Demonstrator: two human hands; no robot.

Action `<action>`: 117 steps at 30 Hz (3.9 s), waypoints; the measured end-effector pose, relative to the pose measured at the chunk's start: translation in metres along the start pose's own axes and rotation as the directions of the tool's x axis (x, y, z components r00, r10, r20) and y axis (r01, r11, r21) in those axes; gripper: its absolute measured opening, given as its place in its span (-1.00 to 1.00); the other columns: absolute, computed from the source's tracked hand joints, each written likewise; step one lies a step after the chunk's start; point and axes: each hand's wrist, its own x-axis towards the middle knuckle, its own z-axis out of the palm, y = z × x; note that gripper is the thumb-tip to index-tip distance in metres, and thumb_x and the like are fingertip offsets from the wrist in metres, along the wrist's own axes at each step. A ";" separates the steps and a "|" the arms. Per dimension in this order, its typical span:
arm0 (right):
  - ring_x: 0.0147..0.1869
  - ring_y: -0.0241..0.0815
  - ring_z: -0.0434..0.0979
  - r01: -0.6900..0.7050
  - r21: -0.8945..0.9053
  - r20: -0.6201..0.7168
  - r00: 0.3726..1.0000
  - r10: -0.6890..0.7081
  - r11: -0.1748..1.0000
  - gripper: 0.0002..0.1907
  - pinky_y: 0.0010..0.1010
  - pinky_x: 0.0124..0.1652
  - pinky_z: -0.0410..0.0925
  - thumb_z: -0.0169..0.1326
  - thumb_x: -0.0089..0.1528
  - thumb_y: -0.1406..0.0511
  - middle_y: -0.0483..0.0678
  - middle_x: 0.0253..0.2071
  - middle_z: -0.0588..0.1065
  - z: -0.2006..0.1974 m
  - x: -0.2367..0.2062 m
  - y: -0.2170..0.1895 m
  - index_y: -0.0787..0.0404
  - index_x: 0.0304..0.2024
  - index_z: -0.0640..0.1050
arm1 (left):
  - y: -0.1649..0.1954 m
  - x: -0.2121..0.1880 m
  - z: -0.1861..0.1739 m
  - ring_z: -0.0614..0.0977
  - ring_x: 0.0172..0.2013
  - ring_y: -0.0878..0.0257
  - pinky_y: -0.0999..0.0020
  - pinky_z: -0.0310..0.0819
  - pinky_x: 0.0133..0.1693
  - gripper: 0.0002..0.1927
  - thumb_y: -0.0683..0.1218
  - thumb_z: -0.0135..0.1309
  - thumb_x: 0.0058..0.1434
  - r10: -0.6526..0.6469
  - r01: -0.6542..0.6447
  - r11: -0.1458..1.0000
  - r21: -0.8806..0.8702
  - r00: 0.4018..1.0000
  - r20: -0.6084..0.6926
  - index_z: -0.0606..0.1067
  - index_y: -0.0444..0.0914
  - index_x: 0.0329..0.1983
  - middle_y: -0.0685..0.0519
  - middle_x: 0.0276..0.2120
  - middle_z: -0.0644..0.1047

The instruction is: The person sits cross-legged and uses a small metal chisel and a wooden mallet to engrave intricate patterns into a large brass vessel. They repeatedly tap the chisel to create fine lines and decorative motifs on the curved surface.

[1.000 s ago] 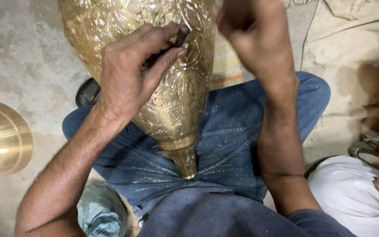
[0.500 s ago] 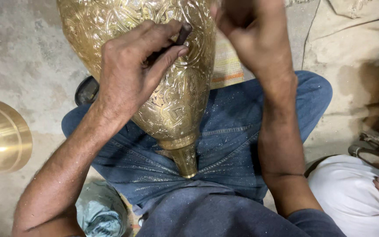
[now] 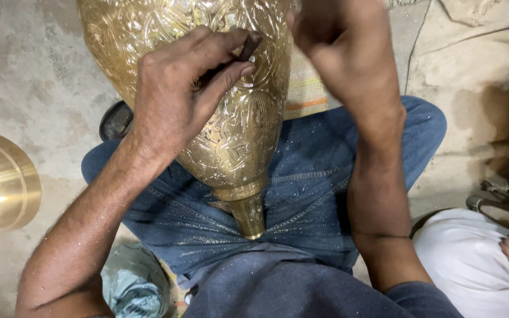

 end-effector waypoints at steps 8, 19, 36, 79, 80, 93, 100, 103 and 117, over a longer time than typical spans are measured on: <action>-0.18 -0.11 0.56 0.020 0.098 0.018 1.000 -0.022 0.995 -0.68 -0.31 -0.18 0.38 0.32 0.22 0.46 0.01 -0.28 0.56 0.002 0.005 0.002 0.28 -0.02 0.52 | -0.011 0.000 0.005 0.75 -0.18 0.24 0.31 0.71 -0.10 -0.79 -0.03 0.34 0.44 0.039 -0.041 0.996 0.078 0.999 0.019 0.61 -0.21 0.00 0.00 -0.17 0.68; -0.37 -0.30 0.45 -0.347 0.627 0.185 0.936 0.300 0.698 -0.77 -0.47 -0.30 0.35 0.28 0.45 0.43 -0.06 -0.40 0.45 0.032 -0.022 0.039 0.27 -0.17 0.45 | -0.007 -0.002 0.002 0.75 -0.11 0.22 0.34 0.72 -0.10 -0.76 -0.10 0.30 0.45 0.035 -0.035 0.999 -0.021 0.999 0.001 0.59 -0.30 0.09 -0.02 -0.09 0.67; -0.49 -0.32 0.49 -0.335 0.771 0.087 0.898 0.432 0.541 -0.88 -0.43 -0.44 0.39 0.12 0.29 0.49 -0.15 -0.50 0.48 0.024 -0.006 0.018 0.23 -0.31 0.46 | -0.010 -0.009 0.008 0.75 -0.12 0.24 0.37 0.74 -0.11 -0.72 -0.08 0.28 0.49 0.035 -0.035 0.999 -0.013 0.998 -0.060 0.56 -0.26 0.18 -0.01 -0.08 0.67; -0.44 -0.31 0.54 -0.471 0.602 0.164 0.863 0.478 0.644 -0.87 -0.37 -0.40 0.41 0.20 0.30 0.42 -0.10 -0.42 0.53 0.023 -0.001 0.013 0.23 -0.12 0.53 | -0.006 0.001 0.001 0.73 -0.18 0.23 0.34 0.70 -0.16 -0.73 -0.09 0.28 0.48 0.032 -0.032 0.999 -0.018 0.999 -0.011 0.58 -0.30 0.14 -0.01 -0.15 0.65; -0.56 -0.34 0.52 -0.572 0.728 0.320 0.771 0.551 0.377 -0.91 -0.36 -0.47 0.40 0.19 0.31 0.36 -0.13 -0.49 0.52 0.020 0.002 0.012 0.21 -0.17 0.53 | -0.006 0.002 0.001 0.73 -0.19 0.22 0.34 0.70 -0.17 -0.72 -0.09 0.28 0.47 0.031 -0.031 0.999 -0.015 0.999 -0.011 0.58 -0.30 0.16 -0.02 -0.15 0.65; -0.44 -0.21 0.50 -0.552 0.679 0.312 0.813 0.492 0.484 -0.89 -0.34 -0.42 0.37 0.17 0.31 0.48 -0.07 -0.41 0.52 0.020 -0.001 0.013 0.24 -0.20 0.50 | 0.000 0.005 -0.004 0.73 -0.19 0.22 0.31 0.69 -0.16 -0.72 -0.09 0.29 0.46 0.028 -0.028 1.000 -0.014 1.000 0.000 0.59 -0.30 0.14 -0.02 -0.11 0.66; -0.42 -0.15 0.50 -0.307 0.425 0.040 0.946 0.321 0.852 -0.84 -0.29 -0.39 0.34 0.24 0.29 0.48 -0.05 -0.41 0.51 0.018 0.002 0.005 0.26 -0.17 0.49 | -0.001 0.006 -0.003 0.73 -0.21 0.25 0.33 0.68 -0.20 -0.75 -0.09 0.30 0.47 0.005 -0.005 1.000 -0.025 1.000 -0.001 0.60 -0.27 0.13 0.01 -0.16 0.65; -0.42 -0.18 0.49 -0.365 0.552 0.187 0.930 0.316 0.750 -0.84 -0.33 -0.39 0.33 0.23 0.32 0.49 -0.05 -0.42 0.50 0.027 -0.005 0.012 0.27 -0.17 0.48 | 0.002 0.004 -0.007 0.73 -0.17 0.24 0.31 0.67 -0.16 -0.77 -0.13 0.26 0.46 0.027 -0.027 0.999 -0.028 1.000 0.009 0.59 -0.26 0.14 0.02 -0.14 0.65; -0.39 -0.17 0.37 -0.289 0.484 0.068 0.953 0.294 0.826 -0.80 -0.33 -0.39 0.26 0.26 0.30 0.44 -0.08 -0.43 0.41 0.041 -0.007 0.013 0.23 -0.18 0.46 | 0.001 0.006 -0.007 0.73 -0.18 0.24 0.30 0.67 -0.16 -0.73 -0.10 0.27 0.43 0.000 0.000 1.000 -0.008 1.000 0.028 0.59 -0.23 0.15 0.04 -0.14 0.65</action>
